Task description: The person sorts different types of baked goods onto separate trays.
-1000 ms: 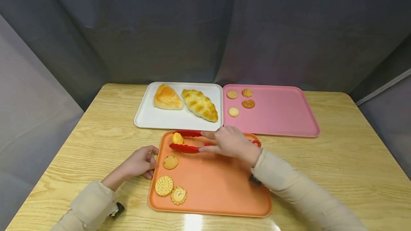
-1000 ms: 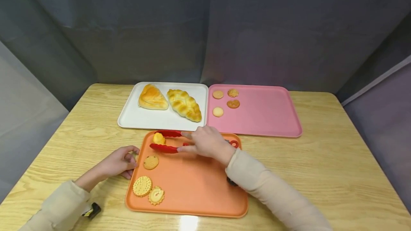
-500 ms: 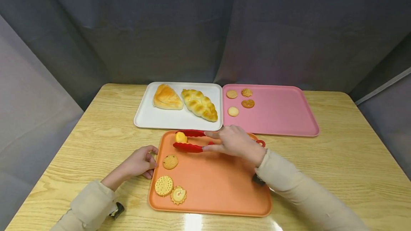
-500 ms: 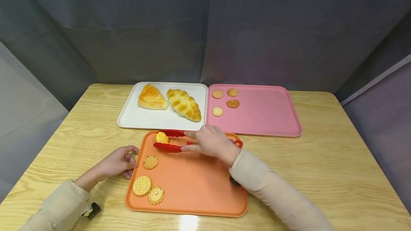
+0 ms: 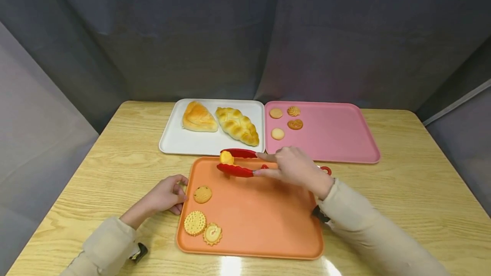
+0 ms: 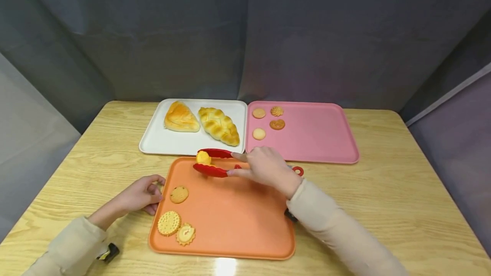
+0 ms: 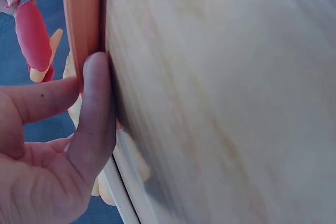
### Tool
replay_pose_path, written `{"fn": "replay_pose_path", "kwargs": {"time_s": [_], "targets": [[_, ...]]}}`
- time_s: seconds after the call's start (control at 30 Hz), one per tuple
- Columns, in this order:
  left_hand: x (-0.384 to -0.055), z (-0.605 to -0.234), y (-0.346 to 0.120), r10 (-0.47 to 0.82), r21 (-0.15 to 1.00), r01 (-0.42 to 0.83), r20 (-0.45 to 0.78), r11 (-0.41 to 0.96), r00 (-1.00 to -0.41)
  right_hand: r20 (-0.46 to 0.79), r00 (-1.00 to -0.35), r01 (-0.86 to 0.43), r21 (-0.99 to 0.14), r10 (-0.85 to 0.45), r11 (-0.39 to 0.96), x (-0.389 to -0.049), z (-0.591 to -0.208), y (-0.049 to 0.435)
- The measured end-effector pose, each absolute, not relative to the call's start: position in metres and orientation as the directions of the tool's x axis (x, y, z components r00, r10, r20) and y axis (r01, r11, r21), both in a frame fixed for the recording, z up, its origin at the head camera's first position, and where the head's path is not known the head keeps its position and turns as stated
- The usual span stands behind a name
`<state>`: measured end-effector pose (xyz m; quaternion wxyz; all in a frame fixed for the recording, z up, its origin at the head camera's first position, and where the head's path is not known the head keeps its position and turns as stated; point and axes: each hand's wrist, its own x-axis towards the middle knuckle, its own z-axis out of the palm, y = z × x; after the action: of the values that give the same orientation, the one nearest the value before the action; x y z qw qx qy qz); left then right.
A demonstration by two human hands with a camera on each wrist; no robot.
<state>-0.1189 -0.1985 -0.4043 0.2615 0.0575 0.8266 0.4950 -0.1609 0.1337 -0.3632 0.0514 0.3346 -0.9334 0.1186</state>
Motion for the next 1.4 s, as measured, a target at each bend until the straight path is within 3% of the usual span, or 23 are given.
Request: {"fn": "replay_pose_path", "kwargs": {"time_s": [0.4,0.63,1.4], "targets": [[-0.119,-0.404,-0.199,0.362,0.850,-0.156,-0.371,0.503,-0.855,0.129,-0.843,-0.538,-0.201,-0.523,0.818,-0.162,-0.360,0.165],[-0.120,-0.405,-0.199,0.368,0.850,-0.145,-0.365,0.506,-0.855,0.077,-0.891,-0.452,-0.267,-0.448,0.851,-0.162,-0.357,0.184],[-0.120,-0.405,-0.200,0.373,0.847,-0.146,-0.372,0.512,-0.850,0.211,-0.909,-0.404,-0.234,-0.360,0.884,-0.167,-0.359,0.254]]}}
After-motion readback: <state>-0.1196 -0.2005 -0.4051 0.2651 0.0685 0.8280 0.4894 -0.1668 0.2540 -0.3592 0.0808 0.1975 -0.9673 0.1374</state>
